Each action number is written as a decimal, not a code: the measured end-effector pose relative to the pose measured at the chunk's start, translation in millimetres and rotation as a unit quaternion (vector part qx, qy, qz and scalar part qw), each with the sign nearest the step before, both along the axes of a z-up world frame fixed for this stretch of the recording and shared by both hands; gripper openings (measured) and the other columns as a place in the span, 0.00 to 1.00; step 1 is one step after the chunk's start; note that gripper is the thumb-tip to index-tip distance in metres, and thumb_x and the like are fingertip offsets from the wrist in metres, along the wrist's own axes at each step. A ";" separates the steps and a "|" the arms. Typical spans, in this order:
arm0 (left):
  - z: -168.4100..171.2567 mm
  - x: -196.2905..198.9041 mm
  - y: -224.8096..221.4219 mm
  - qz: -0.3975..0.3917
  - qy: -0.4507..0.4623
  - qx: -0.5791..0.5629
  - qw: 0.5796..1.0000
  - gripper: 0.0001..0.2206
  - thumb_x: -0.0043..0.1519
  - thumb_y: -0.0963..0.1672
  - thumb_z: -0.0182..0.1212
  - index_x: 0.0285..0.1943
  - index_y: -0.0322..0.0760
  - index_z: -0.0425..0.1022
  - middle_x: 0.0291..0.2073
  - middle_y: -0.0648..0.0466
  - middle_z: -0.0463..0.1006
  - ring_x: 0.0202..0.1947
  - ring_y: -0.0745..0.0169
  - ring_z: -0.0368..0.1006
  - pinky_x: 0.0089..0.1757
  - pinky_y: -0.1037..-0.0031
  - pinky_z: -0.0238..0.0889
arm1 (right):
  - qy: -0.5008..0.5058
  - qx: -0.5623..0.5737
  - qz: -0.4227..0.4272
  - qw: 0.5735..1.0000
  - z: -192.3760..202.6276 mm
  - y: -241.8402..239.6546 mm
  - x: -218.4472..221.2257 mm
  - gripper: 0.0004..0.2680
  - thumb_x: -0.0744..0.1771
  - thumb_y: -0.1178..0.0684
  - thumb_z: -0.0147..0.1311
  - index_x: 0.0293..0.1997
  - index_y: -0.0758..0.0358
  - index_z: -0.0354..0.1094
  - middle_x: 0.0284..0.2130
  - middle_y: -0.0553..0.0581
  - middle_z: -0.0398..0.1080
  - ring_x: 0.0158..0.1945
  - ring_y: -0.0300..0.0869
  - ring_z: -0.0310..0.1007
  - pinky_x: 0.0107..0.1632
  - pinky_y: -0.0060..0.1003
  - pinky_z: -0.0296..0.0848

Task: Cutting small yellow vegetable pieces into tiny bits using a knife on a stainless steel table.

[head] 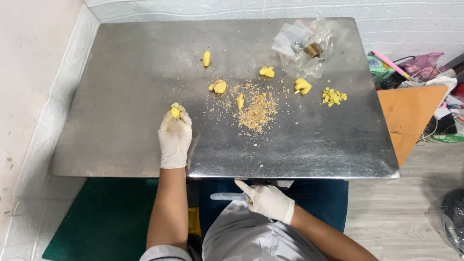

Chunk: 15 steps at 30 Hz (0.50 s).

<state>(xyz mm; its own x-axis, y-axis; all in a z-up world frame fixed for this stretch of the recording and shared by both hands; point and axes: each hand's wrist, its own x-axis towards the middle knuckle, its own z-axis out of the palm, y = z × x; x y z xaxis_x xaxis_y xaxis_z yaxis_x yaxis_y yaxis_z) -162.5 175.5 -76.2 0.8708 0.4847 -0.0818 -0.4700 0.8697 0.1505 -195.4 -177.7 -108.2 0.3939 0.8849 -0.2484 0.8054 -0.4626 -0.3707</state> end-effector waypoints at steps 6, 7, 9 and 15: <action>10.4 -0.2 -6.4 -0.027 -0.011 -0.005 1.000 0.11 0.66 0.35 0.59 0.57 0.29 0.71 0.53 0.47 0.74 0.54 0.56 0.71 0.50 0.74 0.73 | 0.156 0.152 -0.204 0.954 92.5 -77.9 24.1 0.28 0.64 0.49 0.61 0.75 0.39 0.56 0.29 0.40 0.77 0.29 0.26 0.72 0.41 0.21 0.72; 15.6 0.8 -8.5 -0.028 -0.015 -0.003 1.000 0.11 0.66 0.35 0.59 0.57 0.29 0.71 0.53 0.47 0.74 0.54 0.56 0.71 0.50 0.74 0.73 | 0.153 0.154 -0.204 0.955 102.2 -91.7 45.6 0.28 0.64 0.49 0.61 0.75 0.39 0.56 0.29 0.40 0.77 0.29 0.26 0.72 0.41 0.21 0.72; 26.2 7.3 -13.4 -0.075 -0.035 -0.004 0.997 0.13 0.69 0.37 0.58 0.61 0.31 0.69 0.51 0.48 0.73 0.46 0.57 0.72 0.51 0.74 0.73 | 0.097 0.320 -0.331 0.883 124.4 -120.1 92.2 0.31 0.63 0.56 0.67 0.77 0.52 0.59 0.35 0.43 0.83 0.37 0.25 0.73 0.48 0.22 0.72; 32.4 97.7 -60.3 -0.095 -0.044 0.034 0.994 0.09 0.65 0.38 0.62 0.53 0.32 0.75 0.53 0.43 0.79 0.54 0.52 0.77 0.50 0.71 0.74 | -0.112 0.129 -0.458 0.873 135.0 -114.4 240.2 0.27 0.65 0.48 0.60 0.77 0.51 0.62 0.35 0.66 0.81 0.40 0.60 0.82 0.47 0.52 0.79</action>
<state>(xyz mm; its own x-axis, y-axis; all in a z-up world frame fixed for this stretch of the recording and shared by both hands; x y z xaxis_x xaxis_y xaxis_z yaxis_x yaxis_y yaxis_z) -64.8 115.2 -43.8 0.9497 0.3120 0.0273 -0.3117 0.9334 0.1780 44.8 -292.1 26.8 0.9780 0.1895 0.0868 0.2084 -0.8742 -0.4386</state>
